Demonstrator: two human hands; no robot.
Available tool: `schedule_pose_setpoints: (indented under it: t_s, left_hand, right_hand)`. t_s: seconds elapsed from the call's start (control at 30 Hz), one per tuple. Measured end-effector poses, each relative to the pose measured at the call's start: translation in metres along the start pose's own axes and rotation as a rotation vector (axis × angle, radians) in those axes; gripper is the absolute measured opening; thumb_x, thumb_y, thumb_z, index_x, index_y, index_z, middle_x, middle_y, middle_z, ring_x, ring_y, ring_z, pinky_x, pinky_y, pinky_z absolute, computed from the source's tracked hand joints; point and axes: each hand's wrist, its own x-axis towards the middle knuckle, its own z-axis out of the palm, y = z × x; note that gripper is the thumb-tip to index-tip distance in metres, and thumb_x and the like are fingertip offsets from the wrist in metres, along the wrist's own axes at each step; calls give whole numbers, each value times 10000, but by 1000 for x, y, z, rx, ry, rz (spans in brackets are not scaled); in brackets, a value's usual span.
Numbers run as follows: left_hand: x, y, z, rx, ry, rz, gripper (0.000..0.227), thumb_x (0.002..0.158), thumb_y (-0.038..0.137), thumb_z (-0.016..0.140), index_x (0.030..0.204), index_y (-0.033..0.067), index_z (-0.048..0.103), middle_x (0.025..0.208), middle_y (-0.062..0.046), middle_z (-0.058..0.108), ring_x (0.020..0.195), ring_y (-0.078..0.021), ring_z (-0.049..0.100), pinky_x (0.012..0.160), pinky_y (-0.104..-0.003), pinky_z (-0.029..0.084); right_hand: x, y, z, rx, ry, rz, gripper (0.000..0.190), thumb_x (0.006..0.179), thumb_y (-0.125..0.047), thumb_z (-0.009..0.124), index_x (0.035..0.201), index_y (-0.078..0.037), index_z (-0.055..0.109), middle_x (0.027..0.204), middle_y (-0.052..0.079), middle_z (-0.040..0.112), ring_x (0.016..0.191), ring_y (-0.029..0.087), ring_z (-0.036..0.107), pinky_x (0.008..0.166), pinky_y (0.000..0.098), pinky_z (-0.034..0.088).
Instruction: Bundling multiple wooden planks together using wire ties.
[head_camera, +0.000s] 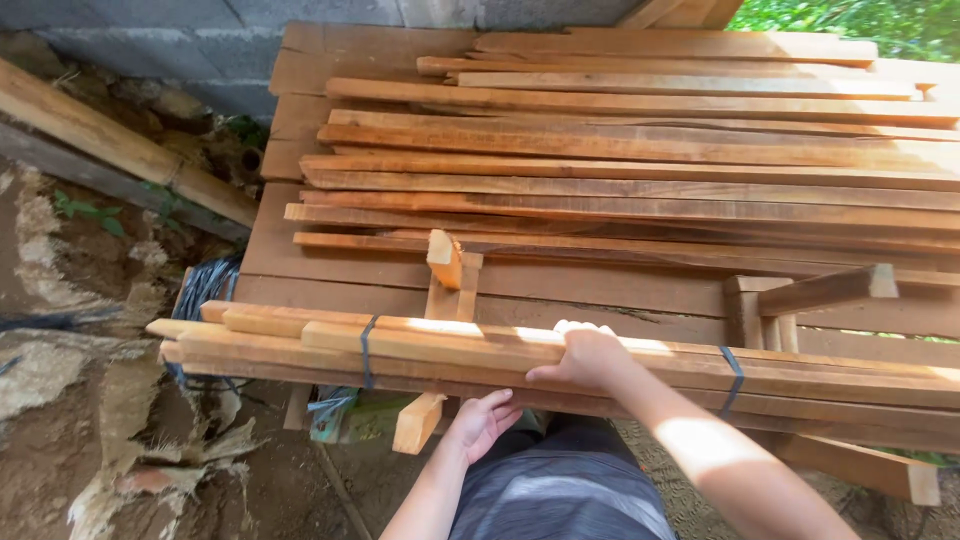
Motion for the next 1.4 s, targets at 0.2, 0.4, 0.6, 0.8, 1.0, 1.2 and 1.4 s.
schedule_pose_setpoints:
  t_s: [0.2,0.4,0.6,0.8,1.0,1.2,1.4]
  left_hand:
    - [-8,-8,12,1448,87,-117,431,964,471,592,1271,204,733,1270,13,737,1120,-152,698,978,-275,535]
    - [-34,-11,21,1550,-126,70,332,952,400,626,1057,126,782,882,-5,756,743,-164,634,754,-270,525]
    - [-71,12,110,1562,-298,-70,345,956,369,643,1003,59,786,867,-15,734,702,-110,587,677,-229,482]
    - [-52,-6,151,1691,-407,-92,370,954,353,594,1174,91,736,1054,-10,753,916,-127,672,821,-245,525]
    - [-9,-45,238,1421,-655,255,300,958,277,622,1143,65,725,977,-37,734,822,-111,654,776,-246,547]
    - [76,-121,306,1864,-532,491,741,919,589,551,1371,3,581,1382,-166,642,1252,-338,631,1029,-420,513]
    - [91,-157,340,2178,-460,174,717,912,690,437,1270,120,682,1256,-105,718,1143,-357,669,953,-444,529]
  right_hand:
    - [-29,10,74,-114,383,-106,903,615,-694,897,1232,-96,619,1134,76,648,1072,257,596,969,413,412]
    - [-45,5,95,-131,677,-183,914,586,-665,821,1239,-73,578,1154,68,615,1027,263,564,989,391,360]
    - [-69,-4,59,240,810,-342,589,773,-485,799,1193,-102,645,1138,46,696,1064,230,628,983,380,411]
    - [-105,67,117,874,1213,232,60,881,-128,719,835,-92,732,712,-13,685,517,106,523,491,244,429]
    - [-137,163,203,1625,1292,835,331,1098,-256,593,873,-26,670,683,30,592,609,112,549,583,244,466]
    - [-155,170,131,2017,860,1027,734,958,-535,478,1463,-5,532,1469,170,584,1311,280,563,1046,413,454]
    - [-151,181,126,2181,766,1010,735,948,-527,522,1304,108,630,1332,197,638,1154,268,596,972,402,502]
